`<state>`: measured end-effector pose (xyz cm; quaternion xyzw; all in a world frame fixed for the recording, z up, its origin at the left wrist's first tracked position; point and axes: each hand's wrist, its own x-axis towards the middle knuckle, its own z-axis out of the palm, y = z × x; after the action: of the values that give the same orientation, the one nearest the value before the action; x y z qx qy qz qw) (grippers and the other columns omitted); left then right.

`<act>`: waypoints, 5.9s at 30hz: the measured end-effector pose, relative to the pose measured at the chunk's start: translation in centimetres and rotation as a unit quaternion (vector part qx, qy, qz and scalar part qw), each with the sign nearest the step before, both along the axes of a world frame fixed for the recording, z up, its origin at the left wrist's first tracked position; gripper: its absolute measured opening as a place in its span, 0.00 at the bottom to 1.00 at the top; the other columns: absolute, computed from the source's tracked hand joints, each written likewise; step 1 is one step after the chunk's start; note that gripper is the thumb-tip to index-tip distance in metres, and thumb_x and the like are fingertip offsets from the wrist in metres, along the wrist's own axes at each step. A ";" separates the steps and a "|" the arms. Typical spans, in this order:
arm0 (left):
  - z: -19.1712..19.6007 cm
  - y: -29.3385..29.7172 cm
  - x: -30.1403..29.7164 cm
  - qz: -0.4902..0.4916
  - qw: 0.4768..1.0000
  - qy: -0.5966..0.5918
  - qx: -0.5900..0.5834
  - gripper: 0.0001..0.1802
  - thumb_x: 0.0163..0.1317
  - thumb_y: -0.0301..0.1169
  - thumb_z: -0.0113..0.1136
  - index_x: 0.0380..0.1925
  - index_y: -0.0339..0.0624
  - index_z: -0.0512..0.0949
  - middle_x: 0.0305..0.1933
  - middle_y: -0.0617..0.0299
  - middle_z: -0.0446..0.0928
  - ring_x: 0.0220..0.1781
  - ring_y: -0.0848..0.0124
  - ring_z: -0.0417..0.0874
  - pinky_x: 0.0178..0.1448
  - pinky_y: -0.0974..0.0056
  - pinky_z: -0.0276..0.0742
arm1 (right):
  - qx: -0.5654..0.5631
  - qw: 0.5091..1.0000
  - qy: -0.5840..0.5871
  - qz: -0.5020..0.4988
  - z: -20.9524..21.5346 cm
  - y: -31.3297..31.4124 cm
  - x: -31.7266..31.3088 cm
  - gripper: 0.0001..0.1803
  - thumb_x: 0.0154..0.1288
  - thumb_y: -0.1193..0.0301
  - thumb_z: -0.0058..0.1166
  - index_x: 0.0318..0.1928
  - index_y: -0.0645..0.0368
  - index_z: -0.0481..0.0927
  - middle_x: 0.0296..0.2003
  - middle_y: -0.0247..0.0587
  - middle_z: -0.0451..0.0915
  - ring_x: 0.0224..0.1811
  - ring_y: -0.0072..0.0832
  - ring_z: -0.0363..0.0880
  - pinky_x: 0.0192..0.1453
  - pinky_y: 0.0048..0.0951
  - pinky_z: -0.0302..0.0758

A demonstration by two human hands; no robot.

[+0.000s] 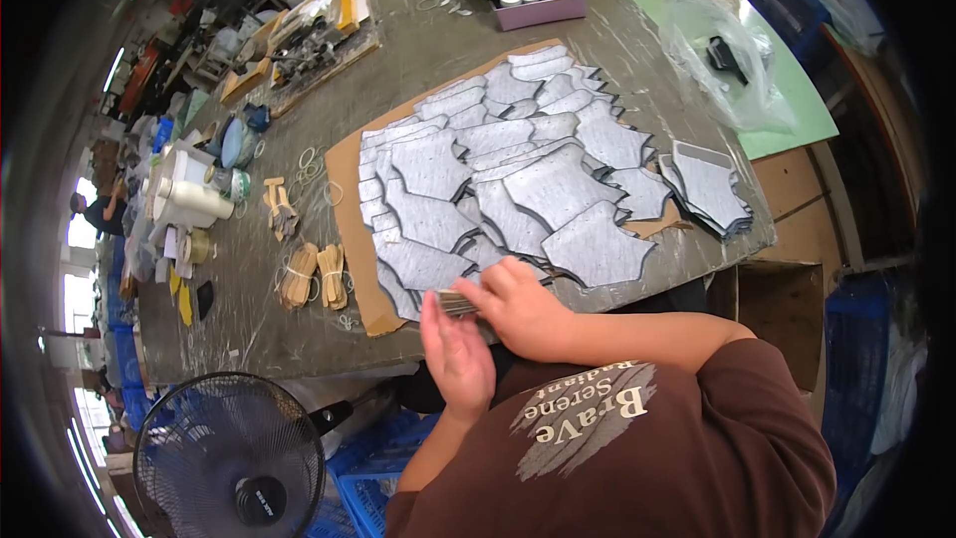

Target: Bundling small gray fabric pieces using rubber bands at a workstation.

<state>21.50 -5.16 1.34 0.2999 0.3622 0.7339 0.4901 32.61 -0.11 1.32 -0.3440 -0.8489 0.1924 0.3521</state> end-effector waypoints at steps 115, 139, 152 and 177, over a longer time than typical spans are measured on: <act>-2.9 6.7 0.1 -0.449 0.887 -0.031 -0.101 0.05 0.56 0.23 0.61 0.29 0.38 0.73 0.46 0.45 0.75 0.29 0.72 0.79 0.31 0.73 0.74 | -0.043 0.982 -0.037 -0.181 0.0 -0.8 13.3 0.12 0.42 0.72 0.65 0.31 0.57 0.78 0.43 0.40 0.75 0.26 0.36 0.76 0.31 0.35 0.72; -3.0 6.8 -0.1 -0.451 0.884 -0.048 -0.112 0.13 0.58 0.29 0.62 0.39 0.34 0.73 0.28 0.56 0.77 0.22 0.78 0.75 0.28 0.76 0.70 | -0.019 0.984 -0.012 -0.178 -0.5 -0.9 13.2 0.12 0.42 0.74 0.63 0.31 0.57 0.77 0.41 0.43 0.76 0.33 0.41 0.78 0.33 0.37 0.73; -4.3 7.1 -0.3 -0.455 0.881 -0.051 -0.117 0.08 0.57 0.27 0.62 0.31 0.39 0.73 0.36 0.55 0.75 0.24 0.78 0.75 0.28 0.77 0.71 | -0.033 0.982 -0.013 -0.184 -0.5 -0.8 13.0 0.13 0.42 0.74 0.63 0.32 0.57 0.76 0.40 0.43 0.76 0.33 0.43 0.78 0.33 0.37 0.74; 1.4 6.1 -1.7 -0.136 0.967 0.119 -0.180 0.04 0.57 0.19 0.55 0.33 0.34 0.73 0.20 0.59 0.73 0.19 0.75 0.74 0.20 0.73 0.70 | -0.016 0.982 -0.083 -0.167 -0.8 -0.3 13.3 0.11 0.48 0.69 0.62 0.35 0.53 0.78 0.38 0.35 0.75 0.31 0.37 0.76 0.33 0.35 0.72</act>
<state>19.83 0.99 2.77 0.3380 0.5001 0.5420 0.5847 45.93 -0.46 0.47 -0.5010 -0.8029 0.1153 0.3016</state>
